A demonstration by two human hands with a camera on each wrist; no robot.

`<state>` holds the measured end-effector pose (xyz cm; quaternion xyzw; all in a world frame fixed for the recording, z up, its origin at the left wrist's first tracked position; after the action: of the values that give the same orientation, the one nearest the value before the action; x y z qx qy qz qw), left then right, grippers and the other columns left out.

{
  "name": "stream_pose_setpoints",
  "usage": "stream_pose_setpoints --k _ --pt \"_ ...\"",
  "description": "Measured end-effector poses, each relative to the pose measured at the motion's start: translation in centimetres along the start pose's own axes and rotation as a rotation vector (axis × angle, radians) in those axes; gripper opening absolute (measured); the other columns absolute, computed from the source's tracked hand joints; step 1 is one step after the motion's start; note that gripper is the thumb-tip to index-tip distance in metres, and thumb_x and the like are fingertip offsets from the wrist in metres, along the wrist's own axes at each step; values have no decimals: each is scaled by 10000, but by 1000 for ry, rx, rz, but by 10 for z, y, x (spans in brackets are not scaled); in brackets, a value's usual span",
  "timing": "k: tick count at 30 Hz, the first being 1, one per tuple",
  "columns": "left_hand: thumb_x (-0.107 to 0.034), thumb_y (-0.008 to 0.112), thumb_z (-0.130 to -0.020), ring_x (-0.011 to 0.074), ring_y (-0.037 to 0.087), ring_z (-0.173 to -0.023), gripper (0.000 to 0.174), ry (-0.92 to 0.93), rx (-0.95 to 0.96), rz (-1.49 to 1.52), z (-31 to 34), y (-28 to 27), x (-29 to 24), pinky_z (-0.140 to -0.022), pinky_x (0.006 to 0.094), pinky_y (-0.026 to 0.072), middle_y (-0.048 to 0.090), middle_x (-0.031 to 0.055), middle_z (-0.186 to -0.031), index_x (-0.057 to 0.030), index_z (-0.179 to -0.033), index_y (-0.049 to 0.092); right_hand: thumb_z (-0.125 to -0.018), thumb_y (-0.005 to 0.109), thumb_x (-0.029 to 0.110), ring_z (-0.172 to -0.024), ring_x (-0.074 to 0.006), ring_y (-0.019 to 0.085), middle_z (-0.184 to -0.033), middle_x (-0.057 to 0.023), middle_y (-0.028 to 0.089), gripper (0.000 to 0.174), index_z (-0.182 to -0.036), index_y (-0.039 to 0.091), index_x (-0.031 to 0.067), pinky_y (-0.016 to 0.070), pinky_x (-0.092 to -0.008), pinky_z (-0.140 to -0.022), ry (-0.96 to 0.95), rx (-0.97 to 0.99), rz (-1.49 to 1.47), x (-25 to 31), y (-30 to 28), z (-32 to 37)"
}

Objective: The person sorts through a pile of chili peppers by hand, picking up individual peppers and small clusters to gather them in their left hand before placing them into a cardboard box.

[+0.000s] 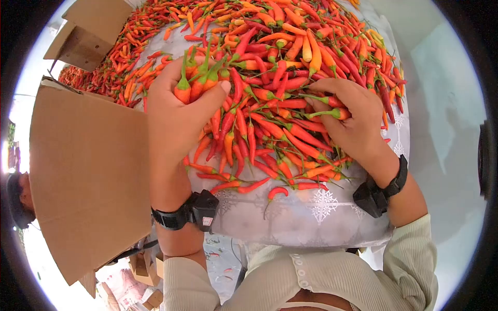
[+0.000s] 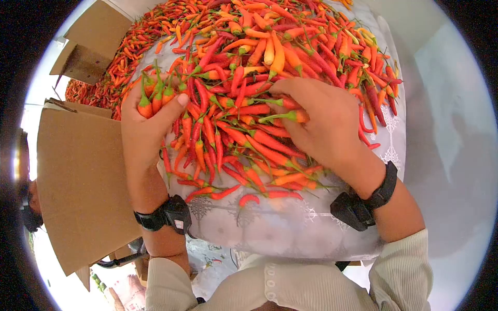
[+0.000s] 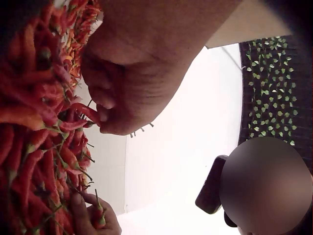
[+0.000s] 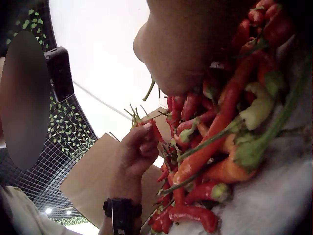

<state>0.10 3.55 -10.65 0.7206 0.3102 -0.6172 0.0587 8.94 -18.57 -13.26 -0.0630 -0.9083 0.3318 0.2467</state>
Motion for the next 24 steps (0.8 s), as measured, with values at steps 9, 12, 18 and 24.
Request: stream_pose_setpoints --k 9,12,18,24 --pt "-145 762 -754 79 563 -688 244 -37 -30 -130 -2 -10 -3 -641 257 467 621 15 -775 -4 -898 622 -687 775 161 -606 -212 610 -774 -35 639 345 -1015 672 141 456 -318 -522 -113 288 43 44 -1 -1" --pt "-164 769 -749 85 561 -681 253 10 -6 -146 -5 -8 3 -640 267 465 616 17 -752 -5 -880 622 -644 772 245 -516 -185 556 -668 -3 565 446 -1071 656 186 409 -324 -457 -290 512 61 77 10 14" --pt "-202 777 -751 84 572 -650 278 -52 -97 -304 -7 -25 5 -620 251 466 635 29 -745 -15 -897 632 -648 716 233 -540 -167 565 -611 13 486 481 -1118 628 184 417 -311 -451 -219 485 330 62 38 22" --pt "-251 785 -755 101 594 -617 306 -156 -156 -144 -16 -44 24 -591 227 473 666 46 -764 -50 -945 654 -654 747 211 -549 -168 572 -650 18 534 486 -1123 631 157 437 -323 -469 -216 297 286 51 21 10"
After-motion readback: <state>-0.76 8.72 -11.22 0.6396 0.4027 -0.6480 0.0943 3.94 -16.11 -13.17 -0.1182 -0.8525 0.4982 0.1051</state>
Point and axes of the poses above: each hand's wrist, its own z-axis away from the middle knuckle, its own y-axis out of the palm, x = y × z, the point moved 5 cm from there along -z, towards the middle knuckle
